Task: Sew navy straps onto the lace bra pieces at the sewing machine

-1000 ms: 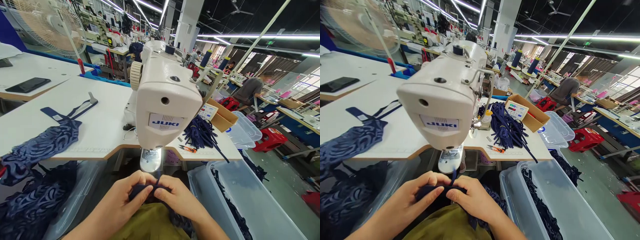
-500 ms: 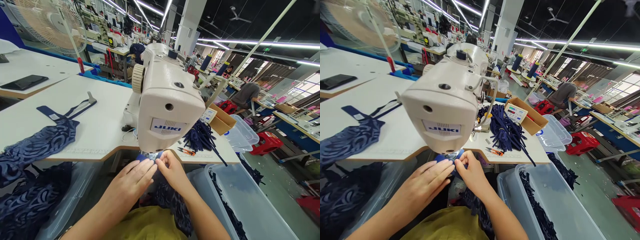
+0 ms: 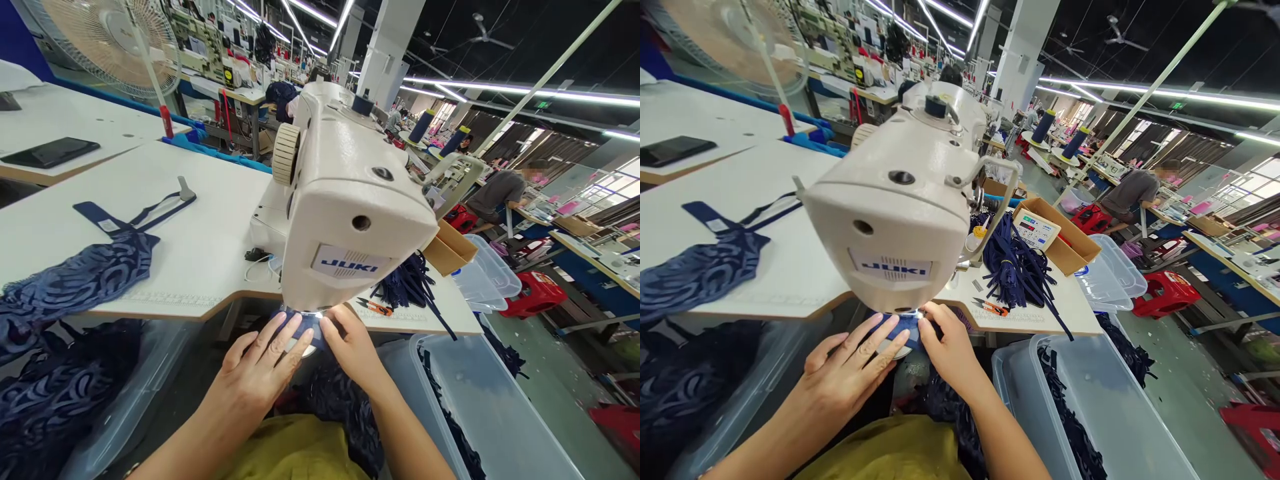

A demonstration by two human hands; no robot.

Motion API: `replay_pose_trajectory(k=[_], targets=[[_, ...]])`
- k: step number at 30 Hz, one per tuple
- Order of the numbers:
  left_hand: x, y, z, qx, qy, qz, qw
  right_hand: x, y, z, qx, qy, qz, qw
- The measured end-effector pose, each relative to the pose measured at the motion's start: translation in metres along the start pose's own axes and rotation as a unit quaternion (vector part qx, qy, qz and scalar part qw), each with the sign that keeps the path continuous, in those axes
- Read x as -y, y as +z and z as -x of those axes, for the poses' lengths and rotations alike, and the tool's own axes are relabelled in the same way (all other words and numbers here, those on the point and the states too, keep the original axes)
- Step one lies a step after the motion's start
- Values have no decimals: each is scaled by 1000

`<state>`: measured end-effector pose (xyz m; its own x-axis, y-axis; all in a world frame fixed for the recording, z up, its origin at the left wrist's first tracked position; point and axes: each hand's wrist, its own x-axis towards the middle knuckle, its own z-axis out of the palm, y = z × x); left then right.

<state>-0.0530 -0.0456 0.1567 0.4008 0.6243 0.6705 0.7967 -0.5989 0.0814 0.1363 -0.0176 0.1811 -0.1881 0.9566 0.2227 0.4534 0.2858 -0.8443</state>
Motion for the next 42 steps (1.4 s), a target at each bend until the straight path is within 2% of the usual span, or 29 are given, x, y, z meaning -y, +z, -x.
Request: replay_pose_trajectory(k=[5, 14, 19, 26, 30, 38, 42], targets=[[0, 4, 3, 2, 0, -24, 1000, 2, 2, -8, -9, -39, 27, 999], [-2, 7, -1, -24, -20, -19, 999, 1, 5, -13, -22, -61, 15, 998], [-5, 2, -2, 3, -29, -1, 1000, 0, 7, -13, -31, -48, 12, 998], [-7, 6, 0, -23, -45, -15, 999, -2, 9, -13, -28, -30, 22, 999], [-9, 6, -1, -19, -44, -18, 999, -5, 10, -13, -34, -25, 25, 999], [-14, 10, 1, -37, -71, -38, 996, -9, 16, -12, -49, -43, 28, 997], [-13, 10, 2, -65, -66, -49, 994, -13, 19, -10, -54, -35, 35, 997]])
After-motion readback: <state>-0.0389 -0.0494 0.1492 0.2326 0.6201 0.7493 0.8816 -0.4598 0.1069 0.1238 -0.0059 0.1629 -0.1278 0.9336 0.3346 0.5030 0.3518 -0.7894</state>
